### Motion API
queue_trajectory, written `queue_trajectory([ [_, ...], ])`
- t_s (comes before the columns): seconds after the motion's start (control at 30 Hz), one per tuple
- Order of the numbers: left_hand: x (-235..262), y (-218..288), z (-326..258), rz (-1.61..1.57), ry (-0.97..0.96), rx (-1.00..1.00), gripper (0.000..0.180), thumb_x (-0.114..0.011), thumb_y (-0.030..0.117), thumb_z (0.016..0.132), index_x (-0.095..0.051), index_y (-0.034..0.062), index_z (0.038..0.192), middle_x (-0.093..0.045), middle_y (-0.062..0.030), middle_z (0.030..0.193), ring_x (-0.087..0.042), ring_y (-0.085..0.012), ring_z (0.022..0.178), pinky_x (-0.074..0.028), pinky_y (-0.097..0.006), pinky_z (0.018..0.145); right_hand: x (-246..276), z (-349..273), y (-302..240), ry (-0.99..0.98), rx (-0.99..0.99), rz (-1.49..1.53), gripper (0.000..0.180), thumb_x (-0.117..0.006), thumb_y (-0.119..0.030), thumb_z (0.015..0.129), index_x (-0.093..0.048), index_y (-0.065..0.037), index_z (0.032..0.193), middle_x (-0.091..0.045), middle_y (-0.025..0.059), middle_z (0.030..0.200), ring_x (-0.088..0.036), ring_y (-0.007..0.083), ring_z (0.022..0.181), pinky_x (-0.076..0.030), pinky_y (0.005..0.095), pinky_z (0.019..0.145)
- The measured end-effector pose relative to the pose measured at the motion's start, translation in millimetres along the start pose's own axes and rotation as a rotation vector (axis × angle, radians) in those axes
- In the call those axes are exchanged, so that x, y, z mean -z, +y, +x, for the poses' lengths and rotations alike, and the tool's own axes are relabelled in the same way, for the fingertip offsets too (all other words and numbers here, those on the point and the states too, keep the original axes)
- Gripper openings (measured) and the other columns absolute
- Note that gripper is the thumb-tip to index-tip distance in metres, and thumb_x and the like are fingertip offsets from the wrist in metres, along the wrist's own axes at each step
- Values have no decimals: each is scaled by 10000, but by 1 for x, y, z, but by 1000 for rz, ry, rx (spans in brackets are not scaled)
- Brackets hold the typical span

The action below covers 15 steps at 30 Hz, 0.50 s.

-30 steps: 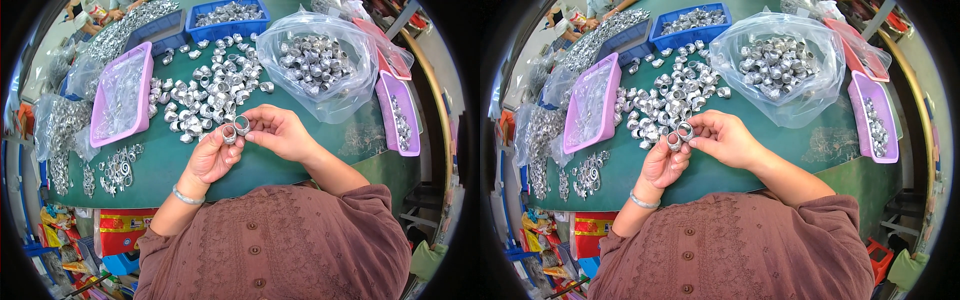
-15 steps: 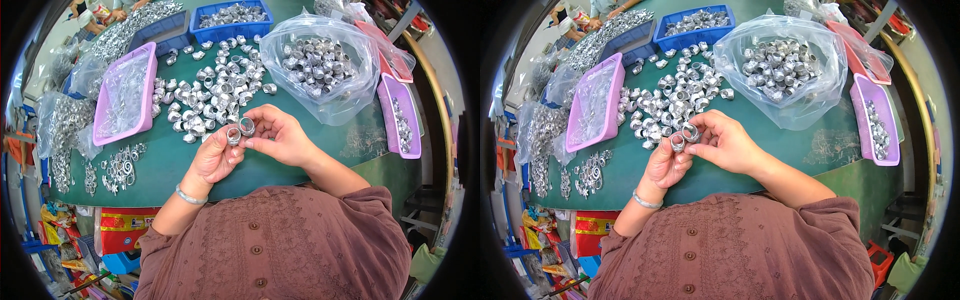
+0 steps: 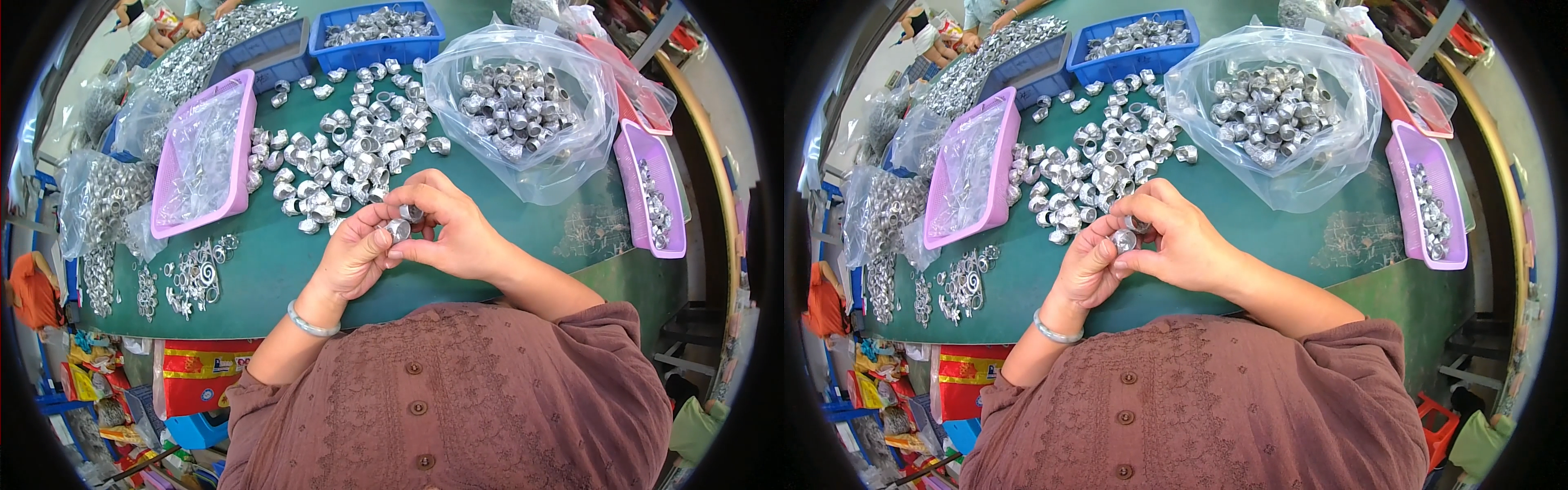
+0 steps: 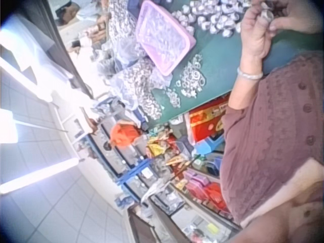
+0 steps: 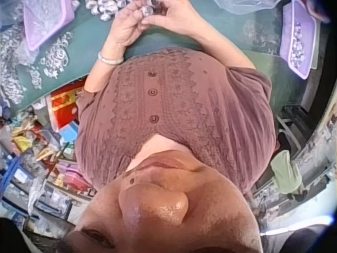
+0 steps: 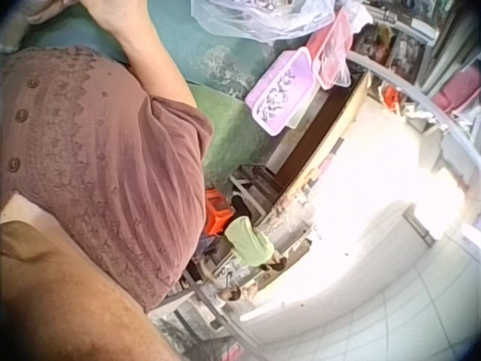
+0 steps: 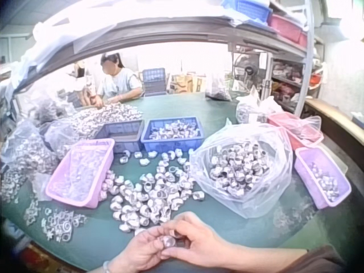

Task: The person assembles small metal components and rings by hand, picking them from bins and bags on a green worktable and joining them together.

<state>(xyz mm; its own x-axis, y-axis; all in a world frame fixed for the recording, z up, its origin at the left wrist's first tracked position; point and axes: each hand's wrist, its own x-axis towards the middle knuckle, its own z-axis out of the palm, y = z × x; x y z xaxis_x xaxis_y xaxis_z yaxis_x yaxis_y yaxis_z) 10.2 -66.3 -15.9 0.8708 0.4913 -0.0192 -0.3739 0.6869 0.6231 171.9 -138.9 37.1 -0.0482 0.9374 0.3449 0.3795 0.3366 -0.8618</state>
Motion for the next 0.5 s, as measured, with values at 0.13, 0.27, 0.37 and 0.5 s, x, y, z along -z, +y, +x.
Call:
queue_trajectory([
  [0.13, -7, 0, 1, 41, 28, -14, 291, -622, 137, 822, -523, 39, 1079, -558, -10, 898, -520, -72, 713, -433, -175, 593, 0, 0, 2, 0, 17, 25, 450, -750, -44, 638, -552, -72, 1041, -450, 40, 971, -486, 82, 729, -425, 203, 552],
  [0.27, -11, 0, 1, 56, 70, -21, 286, -628, 126, 816, -524, 48, 1070, -557, -8, 900, -518, -72, 701, -431, -174, 587, 1, 0, 3, -7, 20, 53, 421, -742, -36, 646, -557, -70, 1022, -450, 40, 968, -485, 81, 731, -423, 199, 547],
  [0.37, -8, 1, 0, 43, 52, -21, 343, -639, 147, 806, -510, 37, 1104, -564, -21, 931, -532, -78, 728, -445, -179, 593, 2, 0, 2, -1, 10, 81, 369, -734, -31, 653, -570, -68, 981, -450, 40, 971, -487, 82, 735, -421, 195, 544],
  [0.5, -11, 1, -1, 54, 41, -18, 393, -641, 174, 804, -499, 32, 1142, -570, -35, 929, -533, -78, 728, -439, -180, 574, 3, 0, 4, -20, -36, 65, 334, -757, -74, 624, -590, -72, 914, -464, 55, 944, -510, 146, 794, -458, 239, 617],
])
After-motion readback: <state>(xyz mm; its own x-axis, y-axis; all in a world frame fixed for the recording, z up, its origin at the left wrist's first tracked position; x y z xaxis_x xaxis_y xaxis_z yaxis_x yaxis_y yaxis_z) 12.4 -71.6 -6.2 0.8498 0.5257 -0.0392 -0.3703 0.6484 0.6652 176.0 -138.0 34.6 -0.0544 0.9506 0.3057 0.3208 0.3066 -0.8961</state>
